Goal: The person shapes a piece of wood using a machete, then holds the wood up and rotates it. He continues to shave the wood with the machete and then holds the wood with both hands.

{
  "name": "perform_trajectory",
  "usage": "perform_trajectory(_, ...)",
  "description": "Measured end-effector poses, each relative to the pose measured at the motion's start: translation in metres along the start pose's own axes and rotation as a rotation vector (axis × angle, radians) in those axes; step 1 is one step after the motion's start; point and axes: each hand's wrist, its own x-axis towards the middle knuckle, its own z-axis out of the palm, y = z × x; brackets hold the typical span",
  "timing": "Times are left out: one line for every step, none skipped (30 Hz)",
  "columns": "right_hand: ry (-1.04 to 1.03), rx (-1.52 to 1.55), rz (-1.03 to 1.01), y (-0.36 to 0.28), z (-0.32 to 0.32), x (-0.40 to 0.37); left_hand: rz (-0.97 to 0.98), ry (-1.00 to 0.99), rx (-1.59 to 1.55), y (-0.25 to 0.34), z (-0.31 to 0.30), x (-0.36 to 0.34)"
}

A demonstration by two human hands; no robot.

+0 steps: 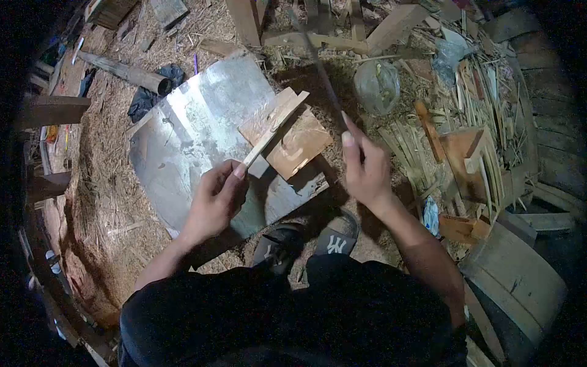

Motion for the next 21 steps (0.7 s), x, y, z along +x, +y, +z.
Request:
perform_trajectory(0.002, 0.001, -0.003, 0.003, 0.000, 0.002, 0.004, 0.001, 0.002, -0.001, 0.000, 0.001)
perform_trajectory(-0.047, 0.211, 0.149, 0.004, 0.002, 0.004, 0.020, -0.005, -0.015, -0.006, -0.001, 0.002)
perform_trajectory(-0.098, 0.420, 0.301, 0.002, 0.005, 0.006, 0.036, -0.011, -0.032, -0.009, -0.002, 0.003)
perform_trajectory(-0.095, 0.506, 0.296, -0.001, 0.013, 0.005, 0.039, -0.007, -0.032, -0.012, -0.003, 0.003)
perform_trajectory(-0.098, 0.506, 0.293, -0.004, 0.016, 0.002, 0.053, -0.023, -0.020, -0.014, -0.004, 0.003)
perform_trajectory(-0.136, 0.477, 0.298, -0.008, 0.017, 0.000, 0.067, -0.037, -0.008, -0.015, -0.004, 0.002)
perform_trajectory(-0.184, 0.449, 0.300, -0.012, 0.020, -0.001, 0.063, -0.021, -0.013, -0.015, -0.006, 0.000)
perform_trajectory(-0.181, 0.536, 0.336, -0.019, 0.024, -0.002, 0.078, -0.006, 0.006, -0.012, -0.007, -0.001)
perform_trajectory(-0.189, 0.537, 0.332, -0.026, 0.027, -0.003, 0.092, 0.009, 0.025, -0.010, -0.009, -0.002)
perform_trajectory(-0.205, 0.581, 0.370, -0.034, 0.029, -0.004, 0.093, 0.017, 0.025, -0.011, -0.011, -0.003)
perform_trajectory(-0.220, 0.626, 0.410, -0.038, 0.031, -0.004, 0.082, 0.027, 0.035, -0.012, -0.014, -0.004)
perform_trajectory(-0.238, 0.634, 0.392, -0.040, 0.034, -0.001, 0.071, 0.035, 0.044, -0.012, -0.016, -0.005)
perform_trajectory(-0.242, 0.635, 0.390, -0.043, 0.037, 0.003, 0.070, 0.040, 0.044, -0.012, -0.017, -0.005)
perform_trajectory(-0.258, 0.625, 0.360, -0.046, 0.041, 0.007, 0.066, 0.074, -0.029, -0.011, -0.018, -0.004)
perform_trajectory(-0.273, 0.615, 0.330, -0.049, 0.043, 0.010, 0.063, 0.109, -0.101, -0.010, -0.018, -0.003)
perform_trajectory(-0.291, 0.609, 0.348, -0.049, 0.041, 0.013, 0.065, 0.114, -0.098, -0.011, -0.018, -0.003)
perform_trajectory(-0.294, 0.611, 0.345, -0.047, 0.040, 0.013, 0.063, 0.116, -0.079, -0.014, -0.019, -0.003)
perform_trajectory(-0.275, 0.523, 0.342, -0.045, 0.040, 0.012, 0.061, 0.117, -0.062, -0.015, -0.021, -0.002)
perform_trajectory(-0.257, 0.433, 0.339, -0.046, 0.040, 0.010, 0.061, 0.119, -0.064, -0.015, -0.023, -0.001)
perform_trajectory(-0.217, 0.433, 0.219, -0.049, 0.040, 0.005, 0.059, 0.107, -0.064, -0.016, -0.023, -0.001)
perform_trajectory(-0.222, 0.431, 0.219, -0.050, 0.039, -0.002, 0.057, 0.094, -0.066, -0.018, -0.022, -0.001)
